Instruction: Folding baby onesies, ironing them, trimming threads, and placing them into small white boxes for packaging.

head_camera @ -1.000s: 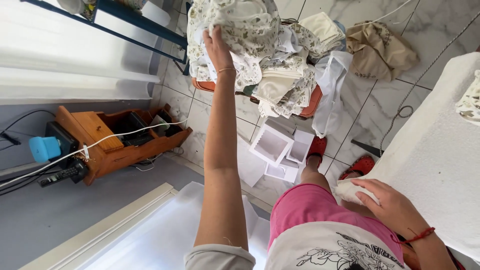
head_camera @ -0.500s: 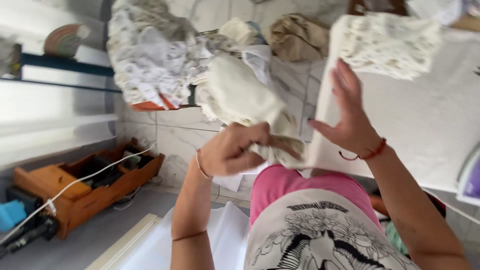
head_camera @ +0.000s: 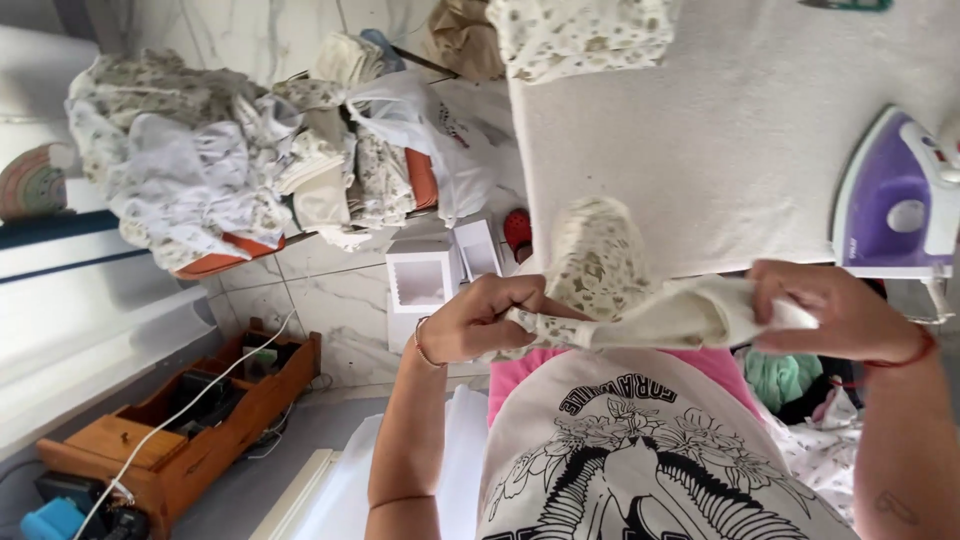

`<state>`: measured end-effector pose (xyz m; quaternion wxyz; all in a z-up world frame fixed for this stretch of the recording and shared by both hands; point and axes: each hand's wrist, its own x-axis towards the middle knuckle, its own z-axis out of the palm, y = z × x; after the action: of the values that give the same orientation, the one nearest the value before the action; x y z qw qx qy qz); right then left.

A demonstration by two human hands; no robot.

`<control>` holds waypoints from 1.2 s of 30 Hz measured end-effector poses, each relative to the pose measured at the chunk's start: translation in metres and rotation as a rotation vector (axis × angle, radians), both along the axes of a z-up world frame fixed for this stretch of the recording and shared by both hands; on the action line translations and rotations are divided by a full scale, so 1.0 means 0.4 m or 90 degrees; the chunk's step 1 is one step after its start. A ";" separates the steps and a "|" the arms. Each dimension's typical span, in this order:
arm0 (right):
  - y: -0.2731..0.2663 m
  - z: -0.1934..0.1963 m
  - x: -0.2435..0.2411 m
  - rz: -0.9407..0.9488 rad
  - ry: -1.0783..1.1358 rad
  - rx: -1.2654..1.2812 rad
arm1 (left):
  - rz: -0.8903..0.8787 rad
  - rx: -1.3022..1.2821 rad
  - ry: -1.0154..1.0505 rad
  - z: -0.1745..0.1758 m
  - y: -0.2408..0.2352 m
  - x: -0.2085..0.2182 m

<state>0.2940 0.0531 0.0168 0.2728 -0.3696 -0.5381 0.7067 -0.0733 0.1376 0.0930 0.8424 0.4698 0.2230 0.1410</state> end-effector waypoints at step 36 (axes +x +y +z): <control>-0.027 -0.343 -0.167 -0.372 -0.536 -0.244 | 0.568 0.178 0.635 -0.633 -0.119 0.183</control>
<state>0.2271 0.0424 -0.1206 0.1466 -0.7975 -0.3377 0.4779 -0.0001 0.0902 -0.1603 0.4313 0.4463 0.7365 0.2690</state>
